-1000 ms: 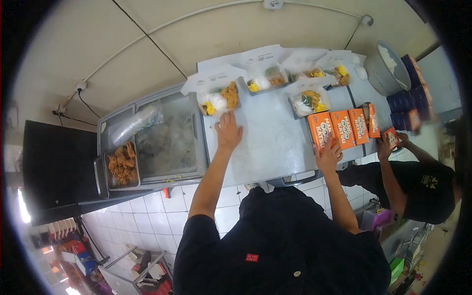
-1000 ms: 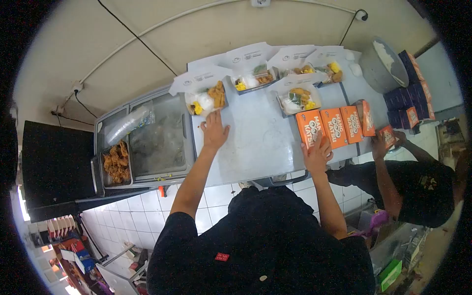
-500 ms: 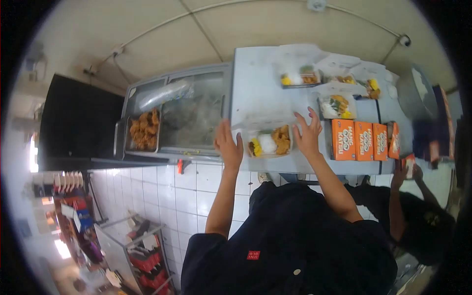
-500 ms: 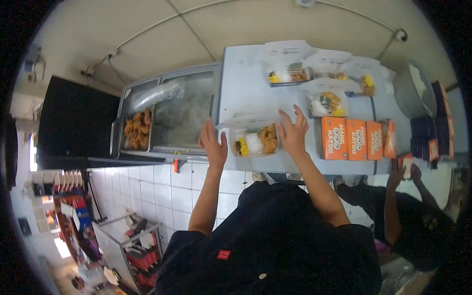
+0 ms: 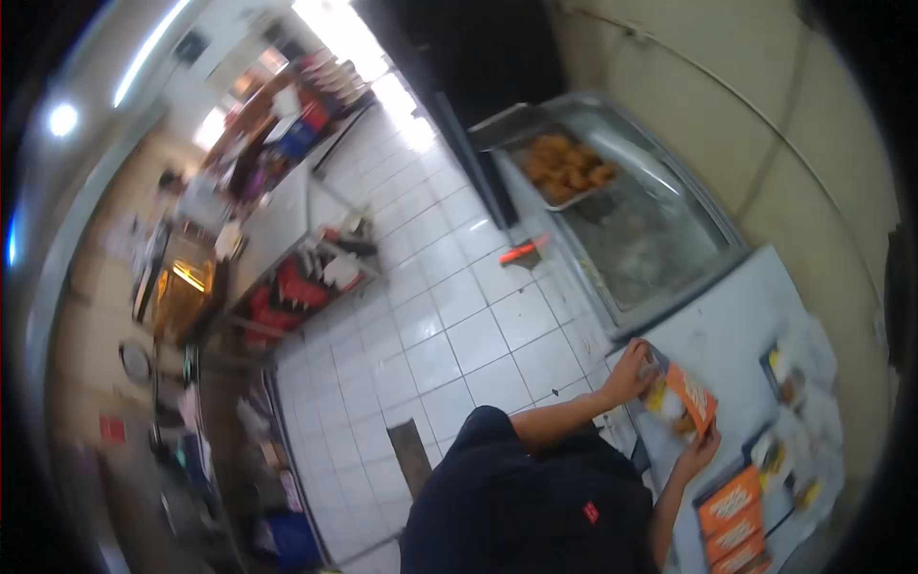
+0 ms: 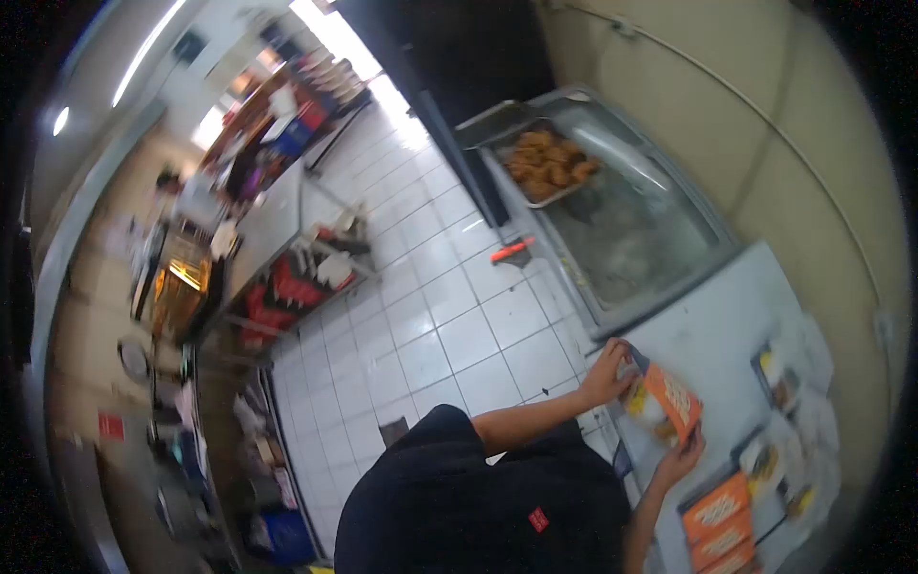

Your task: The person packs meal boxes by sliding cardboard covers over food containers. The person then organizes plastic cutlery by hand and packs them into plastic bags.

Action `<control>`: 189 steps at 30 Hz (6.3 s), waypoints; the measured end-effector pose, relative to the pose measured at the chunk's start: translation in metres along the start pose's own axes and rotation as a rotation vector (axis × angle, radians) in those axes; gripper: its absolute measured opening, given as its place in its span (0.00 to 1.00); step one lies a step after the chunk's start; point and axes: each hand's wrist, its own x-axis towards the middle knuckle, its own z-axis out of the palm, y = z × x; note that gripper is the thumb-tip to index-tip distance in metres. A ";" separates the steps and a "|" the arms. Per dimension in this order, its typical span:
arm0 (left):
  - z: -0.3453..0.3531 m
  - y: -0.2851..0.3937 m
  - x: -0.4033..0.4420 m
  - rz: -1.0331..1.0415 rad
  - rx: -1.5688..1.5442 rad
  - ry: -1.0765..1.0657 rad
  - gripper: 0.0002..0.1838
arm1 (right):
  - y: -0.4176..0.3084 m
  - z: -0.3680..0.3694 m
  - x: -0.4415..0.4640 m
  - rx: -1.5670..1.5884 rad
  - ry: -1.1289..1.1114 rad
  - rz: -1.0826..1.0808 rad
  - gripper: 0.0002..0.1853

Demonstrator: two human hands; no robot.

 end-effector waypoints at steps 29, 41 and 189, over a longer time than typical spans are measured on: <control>-0.042 0.082 0.023 -0.143 -0.003 -0.605 0.37 | -0.095 -0.005 0.000 -0.119 -0.311 0.244 0.34; -0.007 0.073 0.016 0.401 0.507 -0.697 0.62 | -0.088 -0.005 0.015 -0.673 -0.493 -0.291 0.51; 0.139 0.130 0.142 0.151 -0.168 -0.641 0.38 | -0.068 -0.245 0.130 -0.677 -0.111 0.283 0.13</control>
